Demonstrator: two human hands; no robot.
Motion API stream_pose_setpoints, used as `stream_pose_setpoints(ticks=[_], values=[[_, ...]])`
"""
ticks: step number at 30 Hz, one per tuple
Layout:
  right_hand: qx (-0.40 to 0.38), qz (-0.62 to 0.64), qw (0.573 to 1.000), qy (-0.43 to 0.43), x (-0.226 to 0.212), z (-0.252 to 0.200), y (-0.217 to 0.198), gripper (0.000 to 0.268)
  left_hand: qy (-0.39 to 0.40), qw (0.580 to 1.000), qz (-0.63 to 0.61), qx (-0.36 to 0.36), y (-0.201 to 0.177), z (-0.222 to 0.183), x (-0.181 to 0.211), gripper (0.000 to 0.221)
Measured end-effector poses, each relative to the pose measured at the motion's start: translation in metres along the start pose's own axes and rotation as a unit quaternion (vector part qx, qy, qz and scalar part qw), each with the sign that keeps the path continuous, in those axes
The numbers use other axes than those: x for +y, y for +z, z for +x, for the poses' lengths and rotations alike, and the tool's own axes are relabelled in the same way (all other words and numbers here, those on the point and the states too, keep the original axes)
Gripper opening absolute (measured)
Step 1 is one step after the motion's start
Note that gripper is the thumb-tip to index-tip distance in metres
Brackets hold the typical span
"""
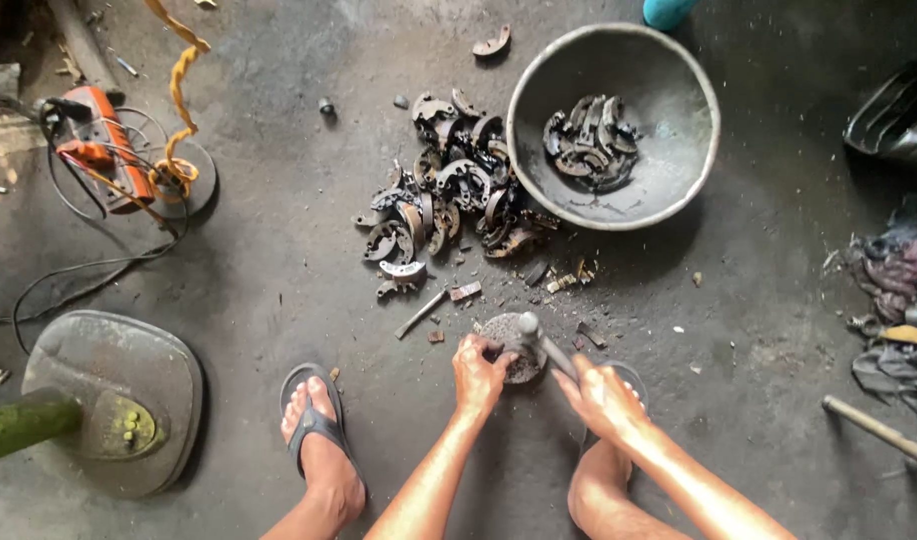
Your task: Removing old brake linings from motorcycle brake shoes using a hammer and punch on a workshop floor.
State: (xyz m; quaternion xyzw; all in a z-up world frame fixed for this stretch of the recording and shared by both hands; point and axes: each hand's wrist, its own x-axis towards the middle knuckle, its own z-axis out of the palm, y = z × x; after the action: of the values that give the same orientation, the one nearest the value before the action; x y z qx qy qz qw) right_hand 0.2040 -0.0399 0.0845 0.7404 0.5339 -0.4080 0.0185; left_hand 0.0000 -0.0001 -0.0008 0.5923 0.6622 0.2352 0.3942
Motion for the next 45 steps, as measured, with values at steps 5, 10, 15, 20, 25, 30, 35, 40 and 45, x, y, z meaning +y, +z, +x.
stream_pose_setpoints(ticks=[5,10,15,20,25,30,35,40,45], values=[[0.068,-0.048,0.995,-0.051,0.014,-0.012,0.028,0.038,-0.014,1.000,-0.006,0.006,-0.002,-0.005,-0.003,0.029],[-0.059,-0.023,0.997,0.048,0.004,-0.001,0.005,0.032,0.016,1.000,-0.008,0.000,0.002,-0.002,-0.003,0.028],[0.072,-0.016,0.996,-0.058,0.023,-0.011,0.035,0.034,0.016,1.000,-0.007,0.022,0.006,-0.010,-0.012,0.030],[-0.045,-0.031,0.998,-0.005,0.023,0.012,0.018,0.035,0.027,1.000,-0.008,0.005,-0.002,-0.008,0.000,0.030],[0.014,0.038,0.999,-0.019,0.008,-0.010,0.016,0.037,0.029,1.000,-0.003,0.008,-0.001,-0.012,-0.003,0.031],[-0.060,-0.027,0.998,0.021,0.018,0.003,0.015,0.036,0.019,1.000,0.001,0.002,-0.002,-0.010,0.003,0.039],[-0.002,-0.033,0.999,0.037,0.000,-0.013,0.009,0.038,0.006,1.000,0.008,0.012,0.003,-0.016,-0.006,0.041],[-0.053,-0.059,0.997,-0.007,0.026,0.005,0.025,0.035,0.018,1.000,-0.009,0.011,-0.001,-0.012,-0.001,0.037],[0.030,-0.025,0.999,0.031,-0.004,-0.012,0.011,0.039,-0.013,1.000,-0.020,0.020,-0.002,-0.013,0.002,0.037]])
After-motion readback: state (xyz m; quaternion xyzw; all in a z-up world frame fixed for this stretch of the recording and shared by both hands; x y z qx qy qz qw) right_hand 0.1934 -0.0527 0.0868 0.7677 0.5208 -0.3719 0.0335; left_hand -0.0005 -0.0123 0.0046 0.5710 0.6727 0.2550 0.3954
